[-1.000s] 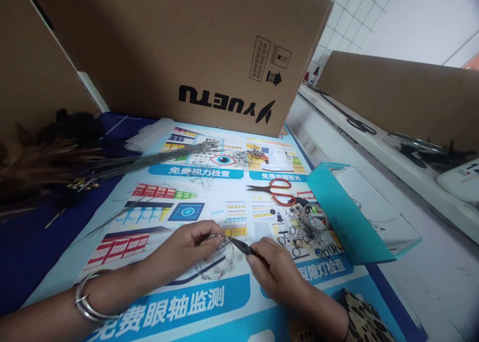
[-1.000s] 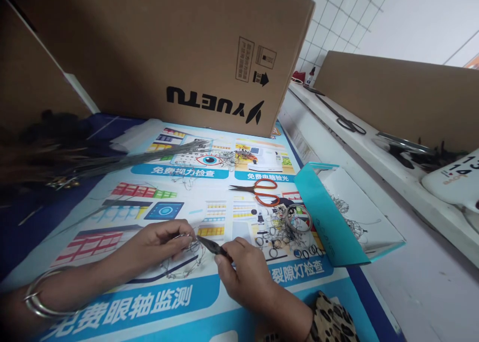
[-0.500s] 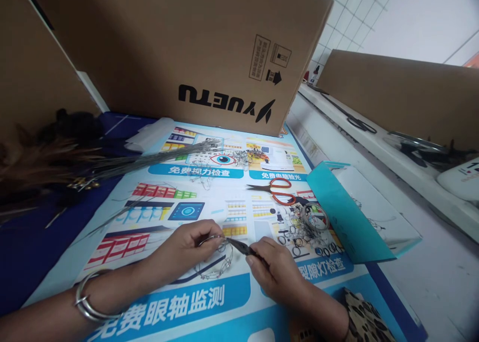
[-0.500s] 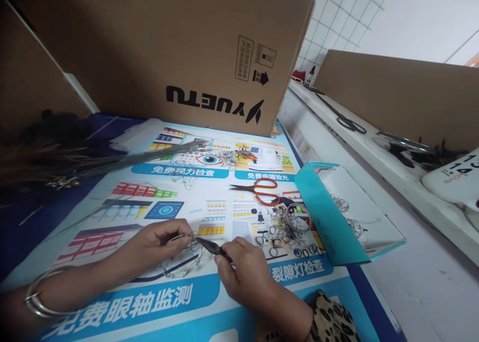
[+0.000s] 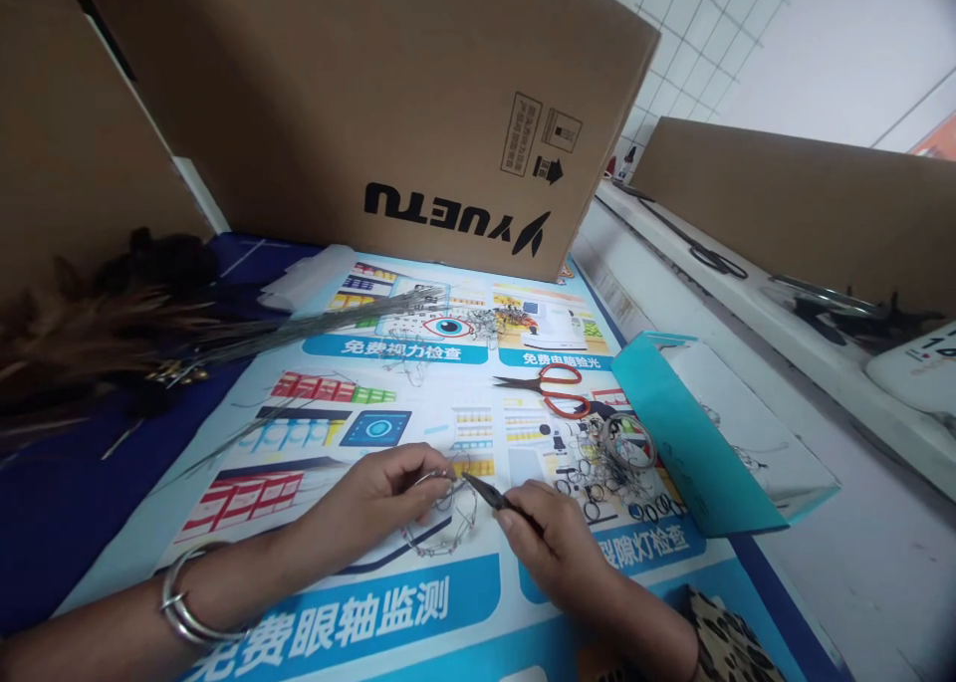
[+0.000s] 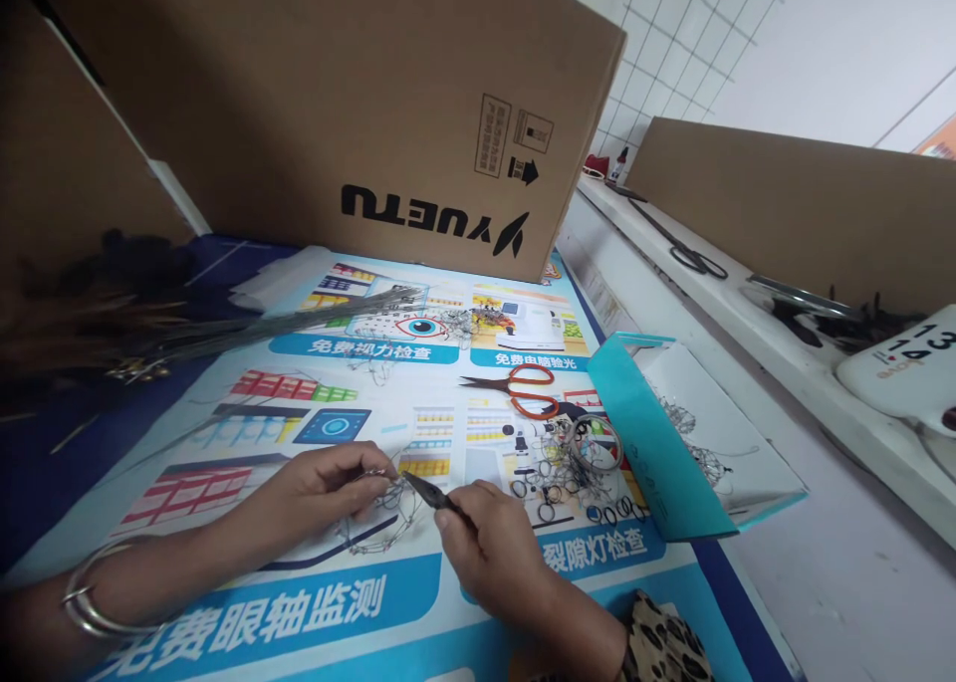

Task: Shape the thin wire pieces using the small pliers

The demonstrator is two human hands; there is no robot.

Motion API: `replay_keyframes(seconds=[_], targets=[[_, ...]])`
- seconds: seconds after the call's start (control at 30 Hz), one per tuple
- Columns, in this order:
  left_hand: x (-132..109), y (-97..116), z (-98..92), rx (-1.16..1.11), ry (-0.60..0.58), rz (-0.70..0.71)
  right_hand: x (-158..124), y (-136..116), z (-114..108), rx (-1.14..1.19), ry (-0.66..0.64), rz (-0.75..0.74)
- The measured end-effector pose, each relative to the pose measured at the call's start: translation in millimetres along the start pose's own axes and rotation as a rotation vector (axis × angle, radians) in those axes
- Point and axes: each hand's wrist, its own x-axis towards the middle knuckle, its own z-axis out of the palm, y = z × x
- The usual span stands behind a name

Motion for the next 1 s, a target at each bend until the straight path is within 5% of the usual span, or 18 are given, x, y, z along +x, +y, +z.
replay_keyframes(seconds=[0.63,0.83,1.0], targets=[[1,-6,-4.6,-0.13,-0.005,-0.044,4,-2,-12,0.091,-0.083,-0.001],[3,-1,-19.2,-0.329,0.108,-0.068,3,3,-10,0.131,-0.071,0.031],[6,5,-28.7,-0.388,0.207,-0.082,1,3,-7,-0.127,-0.028,-0.032]])
